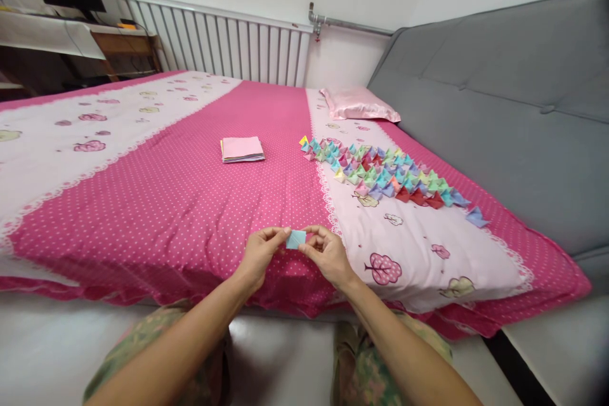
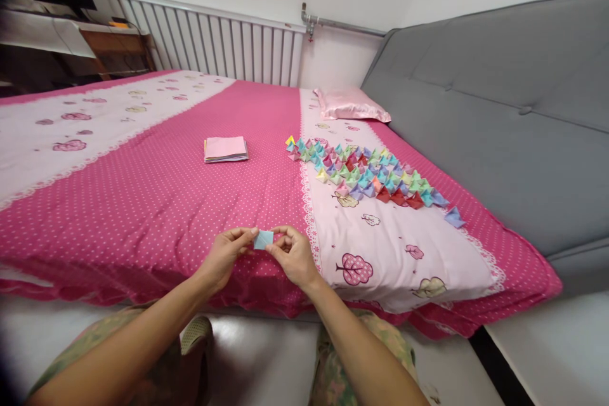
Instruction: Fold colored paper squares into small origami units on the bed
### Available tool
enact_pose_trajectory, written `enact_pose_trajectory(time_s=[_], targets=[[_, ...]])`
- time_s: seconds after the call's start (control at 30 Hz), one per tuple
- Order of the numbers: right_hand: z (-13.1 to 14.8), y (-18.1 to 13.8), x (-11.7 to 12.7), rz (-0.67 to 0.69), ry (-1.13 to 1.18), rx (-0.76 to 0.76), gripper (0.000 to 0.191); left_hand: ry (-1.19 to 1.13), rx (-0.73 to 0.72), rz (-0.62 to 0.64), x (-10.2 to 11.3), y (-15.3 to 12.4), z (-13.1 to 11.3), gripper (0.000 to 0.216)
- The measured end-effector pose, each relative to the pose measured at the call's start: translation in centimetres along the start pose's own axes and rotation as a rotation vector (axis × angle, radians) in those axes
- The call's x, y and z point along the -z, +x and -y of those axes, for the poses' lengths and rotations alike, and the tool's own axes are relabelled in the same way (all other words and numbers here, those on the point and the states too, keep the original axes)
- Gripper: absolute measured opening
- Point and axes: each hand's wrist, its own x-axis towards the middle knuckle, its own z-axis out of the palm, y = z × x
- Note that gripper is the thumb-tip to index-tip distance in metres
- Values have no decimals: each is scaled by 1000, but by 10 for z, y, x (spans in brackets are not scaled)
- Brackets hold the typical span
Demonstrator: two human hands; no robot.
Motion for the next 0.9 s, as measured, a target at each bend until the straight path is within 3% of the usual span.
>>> enact_pose_trajectory(time_s=[0.77, 0.9], targets=[[-7, -1, -4, -45, 7, -100, 19, 178, -48, -107, -5, -1, -6, 9], [-9, -2, -7, -23, -38, -89, 13, 242, -127, -79, -4, 0, -2, 7]])
